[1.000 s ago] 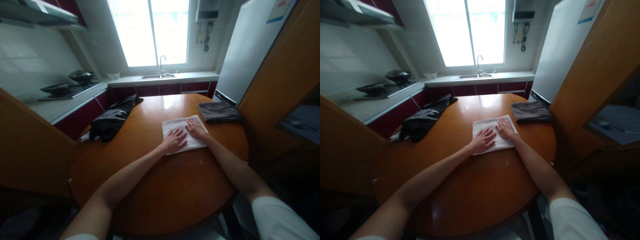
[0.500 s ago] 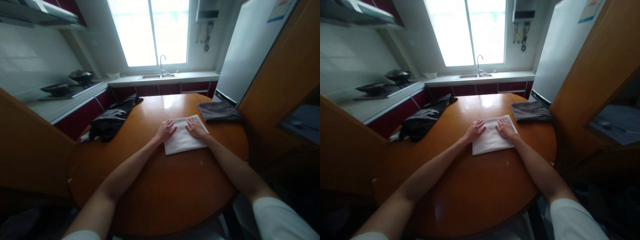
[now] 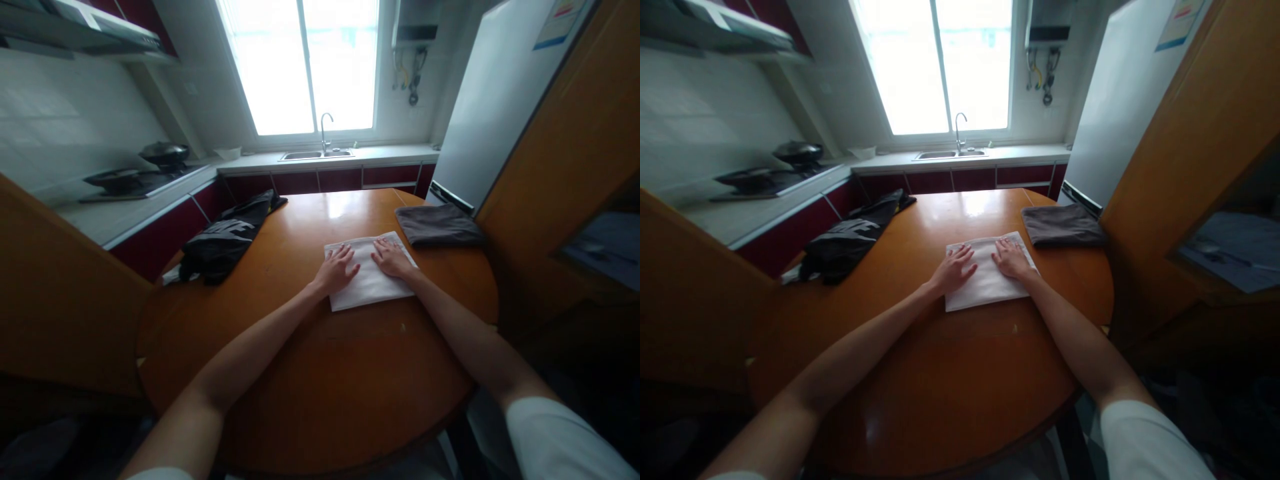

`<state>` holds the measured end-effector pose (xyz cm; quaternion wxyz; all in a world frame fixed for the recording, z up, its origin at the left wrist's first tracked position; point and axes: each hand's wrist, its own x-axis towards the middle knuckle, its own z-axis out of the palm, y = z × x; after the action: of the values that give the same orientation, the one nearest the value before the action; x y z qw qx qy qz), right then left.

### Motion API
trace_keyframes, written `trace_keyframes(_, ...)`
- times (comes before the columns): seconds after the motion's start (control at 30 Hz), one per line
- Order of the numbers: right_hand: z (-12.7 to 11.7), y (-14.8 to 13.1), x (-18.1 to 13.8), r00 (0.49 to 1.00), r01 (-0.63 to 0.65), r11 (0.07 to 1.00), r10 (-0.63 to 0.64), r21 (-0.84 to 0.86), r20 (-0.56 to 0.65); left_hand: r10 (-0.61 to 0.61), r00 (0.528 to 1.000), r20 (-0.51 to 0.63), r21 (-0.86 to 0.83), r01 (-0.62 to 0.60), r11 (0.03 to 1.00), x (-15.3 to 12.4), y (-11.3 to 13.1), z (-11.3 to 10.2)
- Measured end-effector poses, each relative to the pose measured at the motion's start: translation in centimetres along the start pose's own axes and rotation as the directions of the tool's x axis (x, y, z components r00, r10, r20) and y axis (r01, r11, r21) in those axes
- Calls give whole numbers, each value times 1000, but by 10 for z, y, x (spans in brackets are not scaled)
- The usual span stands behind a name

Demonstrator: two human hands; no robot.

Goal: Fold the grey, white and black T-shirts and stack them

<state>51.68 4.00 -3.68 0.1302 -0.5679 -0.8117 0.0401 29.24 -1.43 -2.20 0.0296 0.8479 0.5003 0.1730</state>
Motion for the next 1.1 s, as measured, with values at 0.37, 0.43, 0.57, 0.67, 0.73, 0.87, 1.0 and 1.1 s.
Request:
trace_keyframes(0.37, -34, 19, -4, 891, -380, 904, 414, 195, -185, 113, 972, 207, 33, -122, 992, -16, 29, 5)
trace_keyframes(0.43, -42, 33, -8, 850, -477, 853, 509, 213, -135, 111, 972, 207, 33, -120, 992, -15, 28, 5)
trace_keyframes(0.57, -47, 54, -15, 850, -516, 817, 526, 258, 33, 108, 973, 205, 27, -116, 993, -16, 29, 6)
trace_keyframes(0.67, -46, 56, -15, 847, -518, 776, 525, 361, 87, 108, 972, 208, 24, -116, 993, -16, 29, 6)
trace_keyframes(0.73, -46, 55, -14, 832, -536, 728, 542, 427, 120, 111, 972, 208, 22, -118, 993, -15, 28, 6)
trace_keyframes(0.87, -49, 55, -15, 786, -585, 589, 582, 557, 210, 112, 973, 203, 23, -120, 993, -15, 27, 7)
trace_keyframes(1.0, -54, 56, -22, 807, -552, 416, 483, 723, 338, 109, 973, 205, 18, -115, 993, -15, 28, 7)
trace_keyframes(1.1, -59, 51, -26, 840, -520, 301, 347, 799, 416, 110, 971, 210, 11, -115, 993, -15, 28, 6)
